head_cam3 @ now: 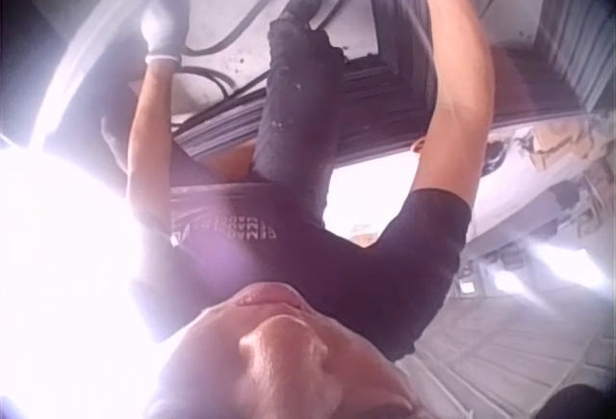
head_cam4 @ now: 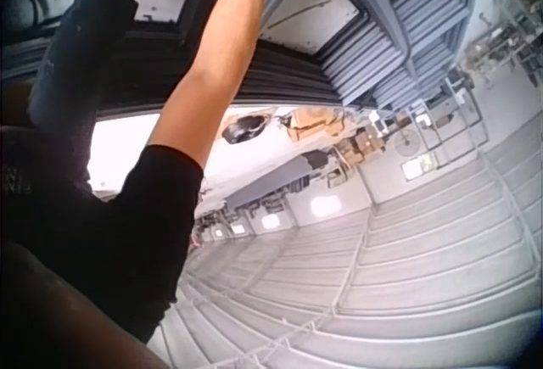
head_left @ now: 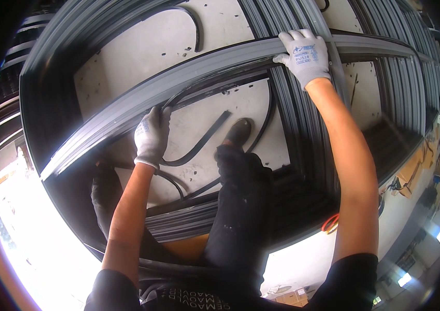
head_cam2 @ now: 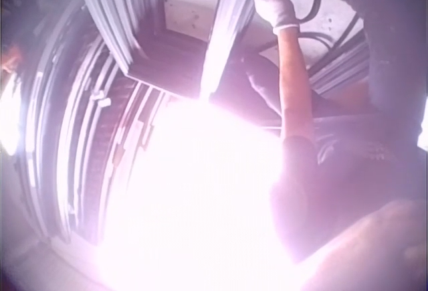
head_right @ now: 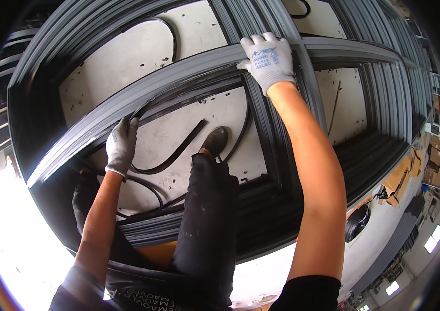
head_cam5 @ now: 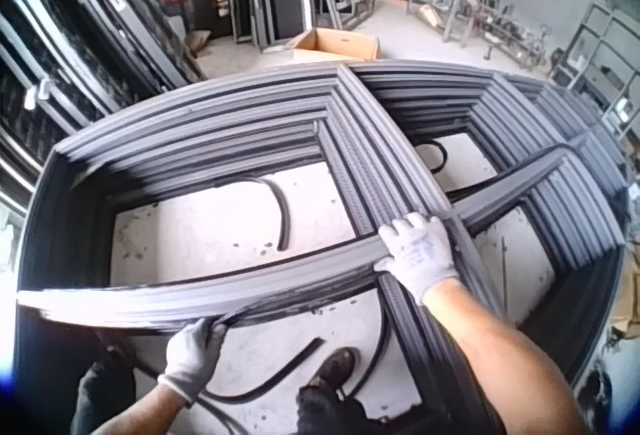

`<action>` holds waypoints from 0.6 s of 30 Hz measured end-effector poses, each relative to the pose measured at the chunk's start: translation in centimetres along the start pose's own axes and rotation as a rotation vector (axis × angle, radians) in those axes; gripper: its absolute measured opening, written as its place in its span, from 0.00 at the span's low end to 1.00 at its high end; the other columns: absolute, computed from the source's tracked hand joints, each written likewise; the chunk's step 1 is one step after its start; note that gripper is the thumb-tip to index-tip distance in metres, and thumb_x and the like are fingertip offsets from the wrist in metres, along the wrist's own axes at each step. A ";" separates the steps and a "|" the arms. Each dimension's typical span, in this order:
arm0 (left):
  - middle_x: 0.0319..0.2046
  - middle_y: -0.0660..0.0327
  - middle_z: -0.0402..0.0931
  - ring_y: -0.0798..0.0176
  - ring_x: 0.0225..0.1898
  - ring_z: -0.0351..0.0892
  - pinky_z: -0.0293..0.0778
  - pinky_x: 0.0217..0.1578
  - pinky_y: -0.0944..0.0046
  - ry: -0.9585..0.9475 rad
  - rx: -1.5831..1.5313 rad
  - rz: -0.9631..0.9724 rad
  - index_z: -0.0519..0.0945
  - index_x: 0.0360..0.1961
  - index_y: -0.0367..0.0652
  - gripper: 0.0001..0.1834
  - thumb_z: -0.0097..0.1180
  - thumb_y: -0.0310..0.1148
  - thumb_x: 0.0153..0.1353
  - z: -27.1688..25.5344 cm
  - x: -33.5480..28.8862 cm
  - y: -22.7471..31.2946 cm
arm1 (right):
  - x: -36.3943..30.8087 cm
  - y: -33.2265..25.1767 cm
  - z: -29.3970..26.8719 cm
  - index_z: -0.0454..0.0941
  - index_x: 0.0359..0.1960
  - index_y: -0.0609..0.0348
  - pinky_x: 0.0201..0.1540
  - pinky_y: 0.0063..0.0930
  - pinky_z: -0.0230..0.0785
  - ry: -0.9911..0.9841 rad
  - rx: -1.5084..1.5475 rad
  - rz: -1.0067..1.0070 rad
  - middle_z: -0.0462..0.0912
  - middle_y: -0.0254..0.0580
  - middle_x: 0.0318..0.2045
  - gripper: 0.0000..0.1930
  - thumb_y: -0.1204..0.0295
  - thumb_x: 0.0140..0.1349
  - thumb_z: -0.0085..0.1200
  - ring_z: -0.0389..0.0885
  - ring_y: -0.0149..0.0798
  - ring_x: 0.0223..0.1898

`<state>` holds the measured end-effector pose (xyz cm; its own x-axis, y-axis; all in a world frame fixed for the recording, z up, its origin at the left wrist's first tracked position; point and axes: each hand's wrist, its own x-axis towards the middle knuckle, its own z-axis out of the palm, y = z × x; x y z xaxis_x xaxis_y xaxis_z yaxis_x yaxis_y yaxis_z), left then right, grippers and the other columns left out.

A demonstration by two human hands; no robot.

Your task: Installing black rubber seals into metal door or window frames using scissors to cut the trim.

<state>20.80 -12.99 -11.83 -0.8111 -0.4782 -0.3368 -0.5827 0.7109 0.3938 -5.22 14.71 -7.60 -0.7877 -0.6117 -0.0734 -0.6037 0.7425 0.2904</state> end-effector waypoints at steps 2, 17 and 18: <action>0.33 0.46 0.81 0.39 0.38 0.80 0.74 0.41 0.48 -0.002 -0.010 0.000 0.79 0.40 0.39 0.19 0.49 0.47 0.71 -0.2 -0.1 0.1 | 0.3 0.1 -0.3 0.77 0.50 0.44 0.57 0.38 0.67 -0.041 0.000 -0.008 0.83 0.30 0.48 0.28 0.44 0.51 0.65 0.76 0.37 0.56; 0.29 0.51 0.82 0.42 0.36 0.81 0.74 0.38 0.50 0.013 -0.046 0.056 0.78 0.35 0.41 0.20 0.48 0.48 0.71 -1.5 0.5 0.1 | 0.2 -4.2 0.7 0.77 0.49 0.45 0.57 0.39 0.67 0.213 0.109 -0.156 0.81 0.30 0.46 0.27 0.45 0.52 0.66 0.74 0.37 0.54; 0.29 0.51 0.82 0.42 0.35 0.81 0.74 0.38 0.50 0.001 -0.045 0.066 0.78 0.35 0.41 0.20 0.48 0.48 0.71 -1.7 0.4 0.0 | 0.1 -4.3 0.3 0.78 0.54 0.50 0.58 0.41 0.66 0.176 0.153 -0.142 0.81 0.33 0.50 0.33 0.46 0.48 0.67 0.74 0.41 0.56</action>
<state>20.36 -14.06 -10.57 -0.8479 -0.4317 -0.3077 -0.5296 0.7168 0.4536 -2.76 11.56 -9.11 -0.6679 -0.7411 0.0680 -0.7290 0.6699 0.1408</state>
